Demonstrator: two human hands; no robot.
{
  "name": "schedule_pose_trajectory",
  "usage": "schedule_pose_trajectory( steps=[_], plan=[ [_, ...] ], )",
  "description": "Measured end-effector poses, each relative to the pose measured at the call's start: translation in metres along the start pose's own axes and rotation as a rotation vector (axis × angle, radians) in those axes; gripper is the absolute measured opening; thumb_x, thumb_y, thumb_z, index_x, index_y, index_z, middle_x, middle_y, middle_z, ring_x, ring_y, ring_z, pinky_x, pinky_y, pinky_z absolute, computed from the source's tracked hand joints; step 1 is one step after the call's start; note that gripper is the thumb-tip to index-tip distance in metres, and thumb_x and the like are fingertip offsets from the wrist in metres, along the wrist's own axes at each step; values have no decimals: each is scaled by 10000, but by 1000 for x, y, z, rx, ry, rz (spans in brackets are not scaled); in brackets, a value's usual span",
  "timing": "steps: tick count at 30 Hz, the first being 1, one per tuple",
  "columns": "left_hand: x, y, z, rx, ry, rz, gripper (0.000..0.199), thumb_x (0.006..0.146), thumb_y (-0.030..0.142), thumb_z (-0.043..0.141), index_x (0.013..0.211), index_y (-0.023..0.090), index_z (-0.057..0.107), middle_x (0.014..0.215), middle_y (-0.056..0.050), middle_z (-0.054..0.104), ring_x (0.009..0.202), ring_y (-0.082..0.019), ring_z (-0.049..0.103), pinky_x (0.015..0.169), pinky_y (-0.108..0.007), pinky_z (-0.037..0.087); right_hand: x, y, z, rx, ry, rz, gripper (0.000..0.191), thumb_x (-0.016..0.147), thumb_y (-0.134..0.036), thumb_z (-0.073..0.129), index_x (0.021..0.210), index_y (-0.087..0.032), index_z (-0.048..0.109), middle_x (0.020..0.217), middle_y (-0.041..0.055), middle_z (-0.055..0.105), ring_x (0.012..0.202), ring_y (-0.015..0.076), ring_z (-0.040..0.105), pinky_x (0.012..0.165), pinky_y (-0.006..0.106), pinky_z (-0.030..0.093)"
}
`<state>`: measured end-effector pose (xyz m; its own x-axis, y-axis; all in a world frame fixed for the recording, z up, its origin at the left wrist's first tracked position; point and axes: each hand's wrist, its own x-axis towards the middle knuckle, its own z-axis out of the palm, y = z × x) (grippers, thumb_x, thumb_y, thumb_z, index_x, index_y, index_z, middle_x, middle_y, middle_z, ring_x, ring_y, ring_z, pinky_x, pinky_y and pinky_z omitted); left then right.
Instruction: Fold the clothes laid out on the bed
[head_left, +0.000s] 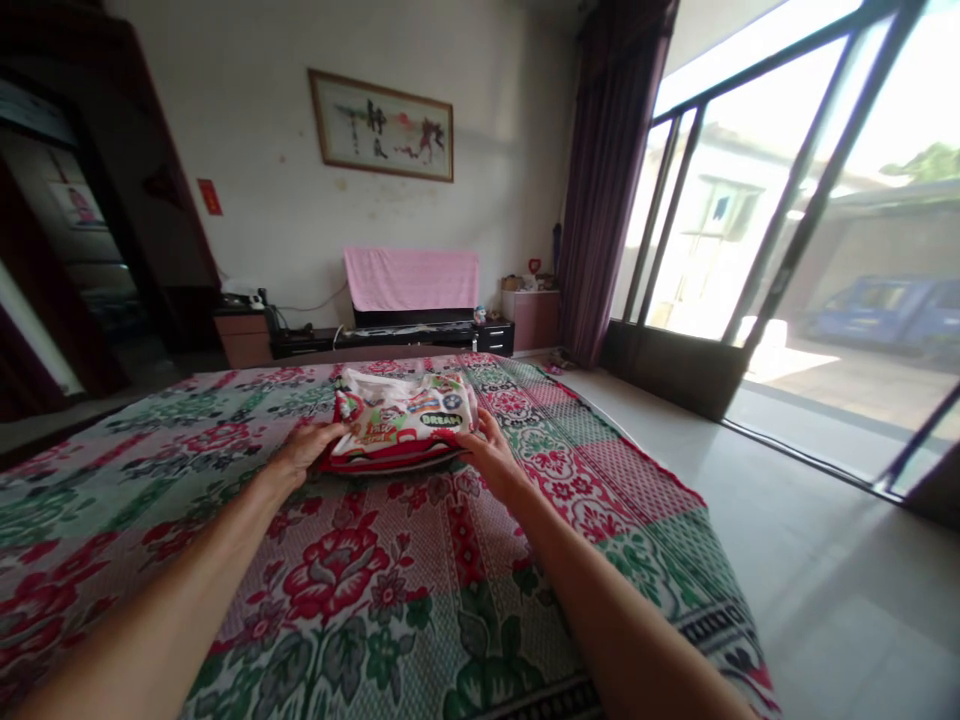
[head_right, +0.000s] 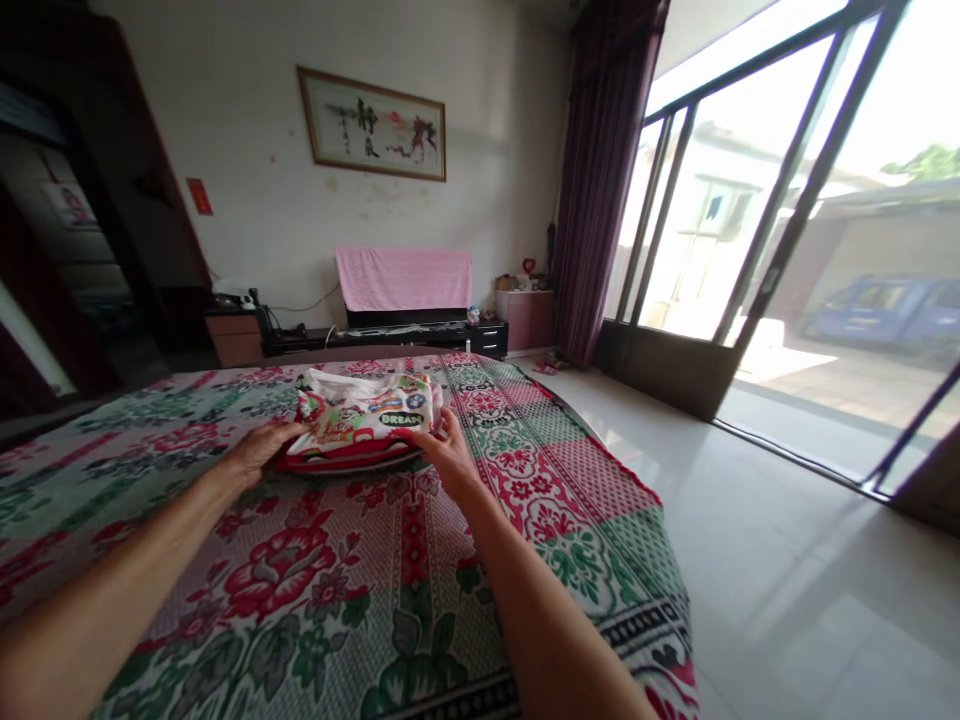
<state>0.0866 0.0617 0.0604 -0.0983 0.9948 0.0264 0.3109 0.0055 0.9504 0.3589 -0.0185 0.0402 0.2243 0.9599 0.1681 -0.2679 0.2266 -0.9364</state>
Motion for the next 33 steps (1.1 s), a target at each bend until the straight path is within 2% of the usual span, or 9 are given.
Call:
schedule_pose_trajectory(
  steps=[5, 9, 12, 15, 17, 19, 22, 26, 33],
  plan=[
    [-5, -17, -7, 85, 86, -12, 416, 618, 534, 677, 857, 196, 714, 795, -40, 738, 813, -241, 680, 670, -299, 510, 3, 7, -6, -185, 57, -36, 588, 640, -358, 681, 1192, -215, 538, 989, 33, 661, 838, 189, 637, 670, 282, 510],
    [-11, -24, -6, 159, 205, 66, 500, 717, 613, 557, 1010, 231, 689, 996, -43, 725, 986, -247, 646, 780, -294, 493, 10, 17, -17, -428, 201, -217, 511, 681, -412, 645, 1138, -197, 567, 1177, 87, 599, 984, 222, 608, 808, 351, 507],
    [-18, -23, -5, 250, 254, 144, 563, 781, 621, 464, 1129, 214, 635, 1136, -82, 680, 1088, -272, 603, 877, -326, 468, 9, 18, -22, -555, 178, -295, 544, 745, -455, 589, 1215, -188, 525, 1252, 123, 552, 1027, 241, 595, 866, 409, 493],
    [-24, -25, -2, 318, 194, 303, 700, 798, 608, 459, 1356, 186, 454, 1288, -118, 588, 1191, -286, 536, 971, -370, 422, 3, 16, -24, -705, 93, -437, 616, 770, -440, 579, 1321, -198, 445, 1341, 141, 478, 1175, 272, 519, 951, 457, 450],
    [-26, -31, -1, 352, 97, 474, 813, 769, 574, 535, 1445, 179, 318, 1377, -131, 505, 1254, -288, 479, 1025, -388, 385, -1, 15, -23, -826, 15, -559, 685, 755, -391, 605, 1379, -211, 385, 1419, 144, 395, 1311, 284, 390, 1028, 480, 386],
    [-24, -38, -1, 408, -18, 633, 896, 708, 500, 641, 1464, 178, 283, 1431, -140, 439, 1297, -298, 429, 1068, -403, 348, -4, 16, -21, -925, -75, -634, 754, 728, -323, 623, 1417, -216, 336, 1481, 145, 307, 1385, 287, 275, 1072, 489, 335],
    [-19, -48, -3, 475, -89, 749, 869, 679, 338, 680, 1452, 186, 314, 1442, -140, 411, 1315, -298, 401, 1093, -414, 326, -6, 18, -18, -1004, -153, -620, 810, 695, -227, 607, 1443, -215, 295, 1511, 143, 243, 1403, 288, 238, 1084, 484, 326],
    [-12, -54, 0, 490, -59, 781, 826, 711, 202, 600, 1470, 202, 275, 1420, -130, 418, 1299, -271, 421, 1093, -412, 332, -5, 22, -16, -1067, -160, -567, 808, 676, -176, 569, 1435, -198, 291, 1457, 148, 314, 1351, 282, 331, 1066, 463, 359],
    [-8, -54, 9, 468, 11, 799, 844, 675, 44, 480, 1473, 237, 281, 1404, -83, 441, 1279, -242, 445, 1085, -378, 367, 10, 23, -11, -1173, -44, -520, 612, 697, -189, 528, 1298, -188, 417, 1232, 128, 477, 1078, 260, 534, 921, 429, 470]
  ],
)
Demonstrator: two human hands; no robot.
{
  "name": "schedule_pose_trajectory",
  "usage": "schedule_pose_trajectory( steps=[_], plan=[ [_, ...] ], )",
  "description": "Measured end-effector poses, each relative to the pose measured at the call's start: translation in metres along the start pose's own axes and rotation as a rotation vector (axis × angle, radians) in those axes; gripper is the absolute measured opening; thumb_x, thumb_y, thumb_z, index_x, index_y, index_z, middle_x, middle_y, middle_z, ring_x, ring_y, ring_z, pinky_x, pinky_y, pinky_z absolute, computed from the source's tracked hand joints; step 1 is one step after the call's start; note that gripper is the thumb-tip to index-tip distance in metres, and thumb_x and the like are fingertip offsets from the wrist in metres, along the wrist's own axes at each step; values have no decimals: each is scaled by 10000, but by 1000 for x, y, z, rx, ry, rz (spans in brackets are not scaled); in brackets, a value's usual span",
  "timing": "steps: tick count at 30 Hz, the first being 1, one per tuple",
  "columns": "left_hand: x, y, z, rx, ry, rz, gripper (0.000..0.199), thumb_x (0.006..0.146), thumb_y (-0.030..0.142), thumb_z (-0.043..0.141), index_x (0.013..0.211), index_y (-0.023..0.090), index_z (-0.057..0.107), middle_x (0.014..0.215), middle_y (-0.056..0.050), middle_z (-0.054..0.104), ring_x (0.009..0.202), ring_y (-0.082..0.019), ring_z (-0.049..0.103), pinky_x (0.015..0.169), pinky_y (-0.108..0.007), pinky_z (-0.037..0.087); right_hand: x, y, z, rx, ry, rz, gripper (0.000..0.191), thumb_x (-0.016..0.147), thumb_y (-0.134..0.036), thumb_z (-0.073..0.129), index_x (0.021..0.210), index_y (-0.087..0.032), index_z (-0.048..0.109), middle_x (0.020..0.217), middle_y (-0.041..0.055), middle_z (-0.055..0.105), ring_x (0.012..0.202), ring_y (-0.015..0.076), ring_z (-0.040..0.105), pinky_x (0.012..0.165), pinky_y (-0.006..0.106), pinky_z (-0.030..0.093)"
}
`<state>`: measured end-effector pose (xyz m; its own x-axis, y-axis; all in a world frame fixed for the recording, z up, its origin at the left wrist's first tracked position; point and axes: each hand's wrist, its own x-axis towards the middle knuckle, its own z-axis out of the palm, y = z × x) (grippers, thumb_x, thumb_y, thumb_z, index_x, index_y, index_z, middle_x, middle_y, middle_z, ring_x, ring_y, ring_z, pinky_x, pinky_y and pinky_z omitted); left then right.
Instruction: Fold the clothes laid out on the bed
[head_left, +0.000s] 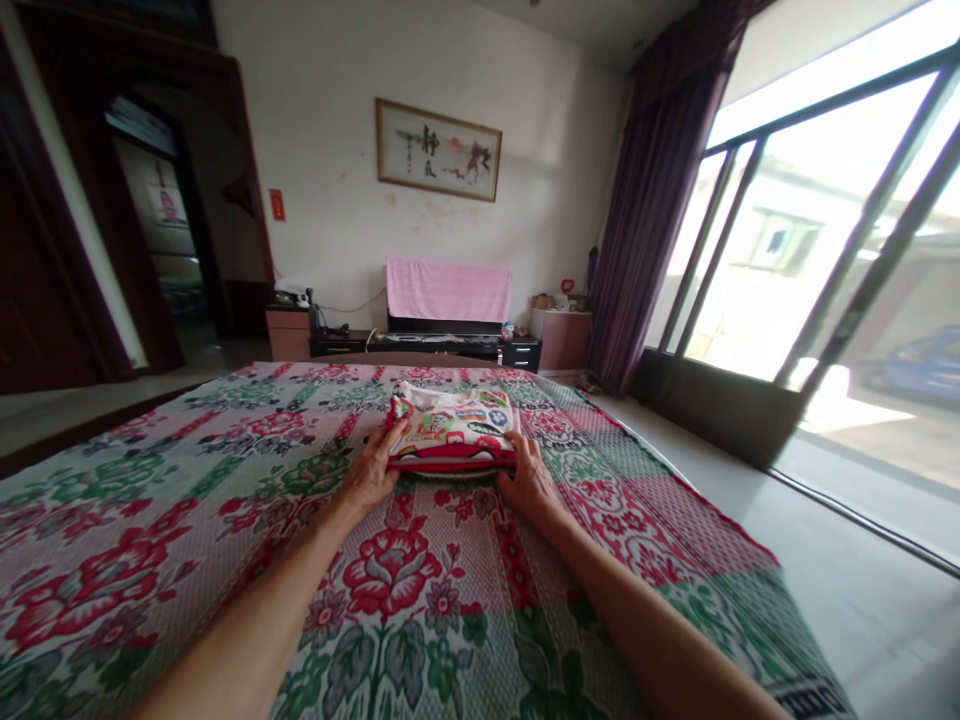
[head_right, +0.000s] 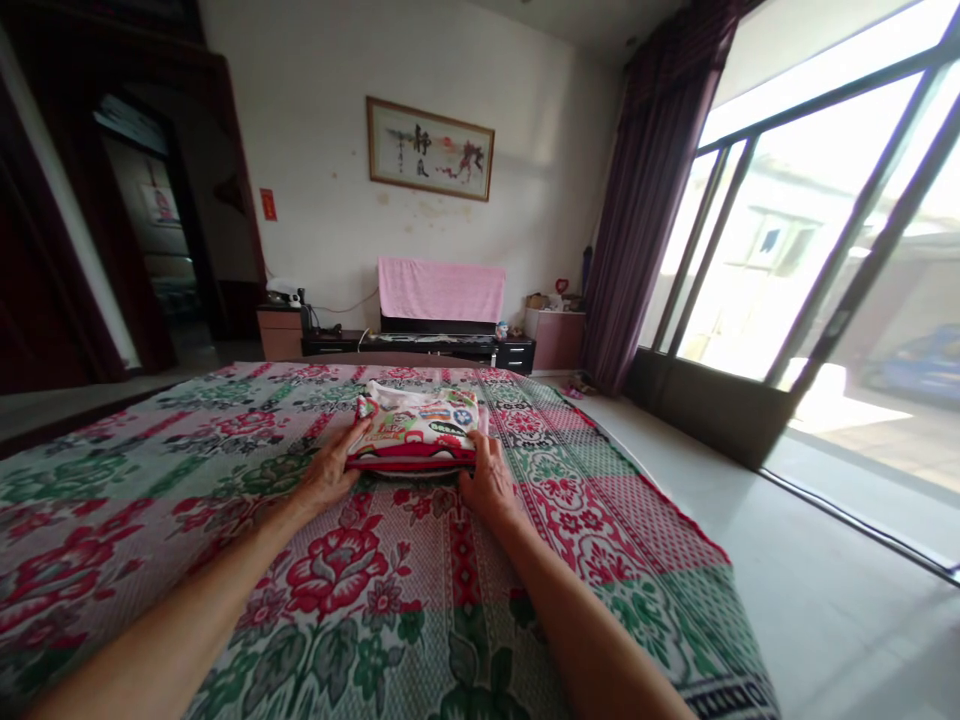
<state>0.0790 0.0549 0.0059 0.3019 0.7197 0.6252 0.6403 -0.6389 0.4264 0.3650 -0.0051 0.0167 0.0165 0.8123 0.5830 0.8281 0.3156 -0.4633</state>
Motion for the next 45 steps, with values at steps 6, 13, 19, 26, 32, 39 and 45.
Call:
schedule_pose_trajectory(
  steps=[6, 13, 19, 26, 32, 39, 45],
  plan=[
    [3, -12, 4, 88, 196, -154, 755, 720, 86, 473, 1454, 164, 312, 1408, -111, 463, 1291, -266, 442, 1074, -400, 386, 11, -9, 12, 18, 76, -9, 526, 685, -218, 540, 1206, -202, 472, 1141, 105, 516, 1024, 258, 534, 895, 425, 469],
    [5, -19, -3, -19, 198, -247, 704, 624, 96, 506, 1325, 162, 516, 1291, -83, 594, 1190, -269, 545, 1049, -372, 408, 2, -10, 11, 188, 142, 34, 546, 713, -235, 498, 1257, -204, 474, 1209, 105, 521, 1106, 247, 508, 981, 406, 409],
    [7, -22, -15, -382, 252, -397, 490, 660, 186, 486, 1103, 227, 692, 1203, 4, 658, 1176, -239, 555, 1043, -340, 402, 6, -6, 14, 322, 164, 118, 474, 830, -454, 467, 1214, -190, 555, 1224, 122, 555, 1134, 252, 517, 994, 411, 393],
    [13, -10, -16, -451, 297, -488, 399, 719, 507, 604, 938, 202, 739, 979, -27, 736, 1019, -248, 626, 912, -310, 461, 19, -6, 19, 385, 217, 141, 476, 831, -503, 471, 1174, -204, 611, 1210, 117, 587, 1104, 252, 546, 969, 414, 409],
    [18, -3, -19, -333, 276, -514, 431, 744, 545, 562, 933, 202, 741, 917, -28, 744, 931, -250, 650, 821, -301, 473, 31, -4, 18, 496, 244, 124, 443, 785, -516, 530, 1041, -188, 683, 1099, 97, 644, 1035, 251, 580, 932, 410, 438],
    [22, 5, -18, -79, 263, -437, 323, 735, 381, 582, 975, 235, 740, 1012, -37, 732, 949, -239, 648, 822, -296, 468, 39, -3, 21, 530, 263, 116, 272, 711, -397, 606, 856, -192, 712, 1048, 100, 670, 982, 246, 613, 920, 418, 452],
    [24, 10, -20, -11, 277, -431, 223, 713, 343, 567, 800, 224, 735, 909, -49, 731, 852, -219, 653, 780, -287, 464, 41, -18, 2, 451, 312, -50, 163, 754, -310, 576, 799, -220, 705, 1135, 95, 656, 1028, 226, 604, 917, 402, 454]
  ],
)
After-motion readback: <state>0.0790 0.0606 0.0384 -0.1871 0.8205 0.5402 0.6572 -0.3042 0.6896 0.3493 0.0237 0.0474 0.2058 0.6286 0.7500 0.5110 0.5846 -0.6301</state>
